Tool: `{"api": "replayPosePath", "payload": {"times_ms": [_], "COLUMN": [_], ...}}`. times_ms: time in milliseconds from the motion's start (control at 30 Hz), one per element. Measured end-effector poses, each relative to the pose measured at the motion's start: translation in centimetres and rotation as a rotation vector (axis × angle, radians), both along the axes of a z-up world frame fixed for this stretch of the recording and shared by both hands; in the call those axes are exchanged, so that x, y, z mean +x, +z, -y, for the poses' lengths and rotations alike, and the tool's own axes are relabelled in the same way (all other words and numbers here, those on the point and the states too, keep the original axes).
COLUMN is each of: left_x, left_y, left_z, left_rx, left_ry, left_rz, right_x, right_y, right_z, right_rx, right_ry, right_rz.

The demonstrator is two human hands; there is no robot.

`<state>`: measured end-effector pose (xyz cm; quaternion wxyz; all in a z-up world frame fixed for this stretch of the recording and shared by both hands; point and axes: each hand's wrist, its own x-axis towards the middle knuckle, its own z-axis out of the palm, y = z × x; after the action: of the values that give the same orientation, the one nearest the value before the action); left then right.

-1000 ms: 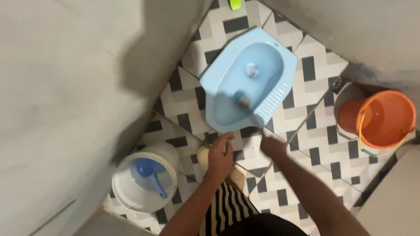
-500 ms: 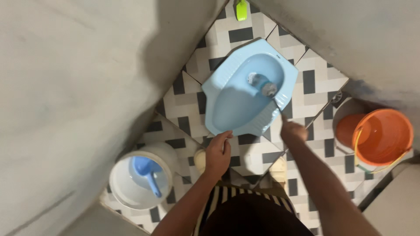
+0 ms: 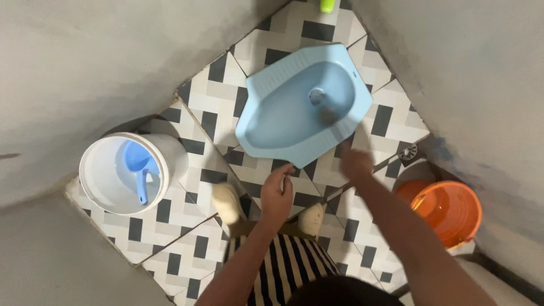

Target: The person scrubs a blue squat toilet using a long-handled brush and a green handheld brush, then rinses the bowl and surrounding floor by pouring water from a blue scoop.

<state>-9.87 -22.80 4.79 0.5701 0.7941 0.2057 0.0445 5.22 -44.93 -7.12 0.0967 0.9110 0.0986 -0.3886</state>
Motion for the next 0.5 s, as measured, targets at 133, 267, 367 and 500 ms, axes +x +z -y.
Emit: {"api": "replayPosePath", "payload": {"times_ms": [133,267,367,500], "left_x": [-1.7,-2.7,-3.6,-4.6], "left_y": [0.7,1.4,1.5,2.5], "left_z": [1.0,0.7,0.2,-1.2], "left_rx": [-0.038,-0.040,-0.057,-0.080], "left_ry": [0.064,0.101,0.134,0.156], "left_rz": [-0.013,0.008,0.033,0.066], "right_x": [1.7,-4.8,-10.3,-8.1], "right_y": [-2.6,-1.6,2.1,5.4], "right_z": [2.6,-2.7,-7.6,-8.4], "right_rx": [0.071,0.105,0.197,0.226], "right_ry": [0.060,0.062,0.151,-0.035], "right_rz": [0.152,-0.027,-0.201,-0.246]}}
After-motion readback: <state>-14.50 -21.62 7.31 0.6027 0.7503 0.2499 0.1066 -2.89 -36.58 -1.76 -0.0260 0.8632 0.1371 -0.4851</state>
